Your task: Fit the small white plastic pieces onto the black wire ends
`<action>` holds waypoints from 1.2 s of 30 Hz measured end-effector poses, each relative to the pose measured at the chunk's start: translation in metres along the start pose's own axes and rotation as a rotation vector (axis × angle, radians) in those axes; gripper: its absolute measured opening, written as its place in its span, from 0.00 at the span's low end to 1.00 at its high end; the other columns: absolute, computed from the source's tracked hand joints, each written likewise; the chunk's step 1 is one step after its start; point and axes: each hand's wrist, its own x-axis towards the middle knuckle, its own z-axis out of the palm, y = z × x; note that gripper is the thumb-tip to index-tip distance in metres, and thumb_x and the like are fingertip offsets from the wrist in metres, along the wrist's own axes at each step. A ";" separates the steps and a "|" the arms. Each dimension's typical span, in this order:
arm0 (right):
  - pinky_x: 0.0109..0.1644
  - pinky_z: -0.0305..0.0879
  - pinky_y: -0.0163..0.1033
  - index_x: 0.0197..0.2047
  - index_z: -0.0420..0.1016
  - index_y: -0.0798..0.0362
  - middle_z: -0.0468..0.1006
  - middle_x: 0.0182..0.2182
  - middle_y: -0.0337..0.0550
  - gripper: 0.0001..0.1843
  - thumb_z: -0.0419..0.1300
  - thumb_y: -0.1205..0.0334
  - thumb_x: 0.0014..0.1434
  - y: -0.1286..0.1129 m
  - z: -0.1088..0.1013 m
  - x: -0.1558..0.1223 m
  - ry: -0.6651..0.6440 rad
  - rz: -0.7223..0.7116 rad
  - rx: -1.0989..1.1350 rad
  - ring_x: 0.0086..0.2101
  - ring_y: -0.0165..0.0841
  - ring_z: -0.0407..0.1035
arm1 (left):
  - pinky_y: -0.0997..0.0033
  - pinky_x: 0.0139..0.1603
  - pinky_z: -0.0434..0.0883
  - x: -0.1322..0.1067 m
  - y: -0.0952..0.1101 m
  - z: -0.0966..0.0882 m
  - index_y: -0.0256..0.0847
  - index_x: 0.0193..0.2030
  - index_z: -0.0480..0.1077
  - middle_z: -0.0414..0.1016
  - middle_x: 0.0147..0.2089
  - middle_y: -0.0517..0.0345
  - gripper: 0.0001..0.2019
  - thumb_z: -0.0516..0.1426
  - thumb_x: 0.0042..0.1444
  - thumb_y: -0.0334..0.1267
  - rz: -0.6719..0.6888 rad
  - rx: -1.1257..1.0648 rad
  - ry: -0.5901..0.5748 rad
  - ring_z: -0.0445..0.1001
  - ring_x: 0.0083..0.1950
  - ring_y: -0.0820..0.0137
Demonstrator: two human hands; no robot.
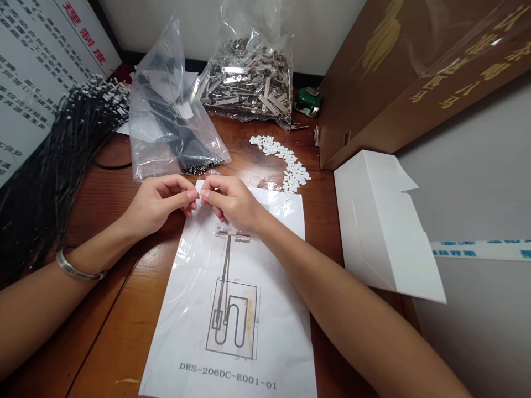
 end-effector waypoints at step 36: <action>0.15 0.47 0.30 0.25 0.68 0.53 0.61 0.12 0.30 0.12 0.61 0.56 0.54 -0.004 0.002 0.002 0.070 0.076 0.161 0.13 0.22 0.52 | 0.77 0.25 0.72 -0.007 0.003 0.008 0.35 0.32 0.74 0.78 0.30 0.56 0.10 0.61 0.54 0.42 0.075 0.118 0.105 0.72 0.23 0.76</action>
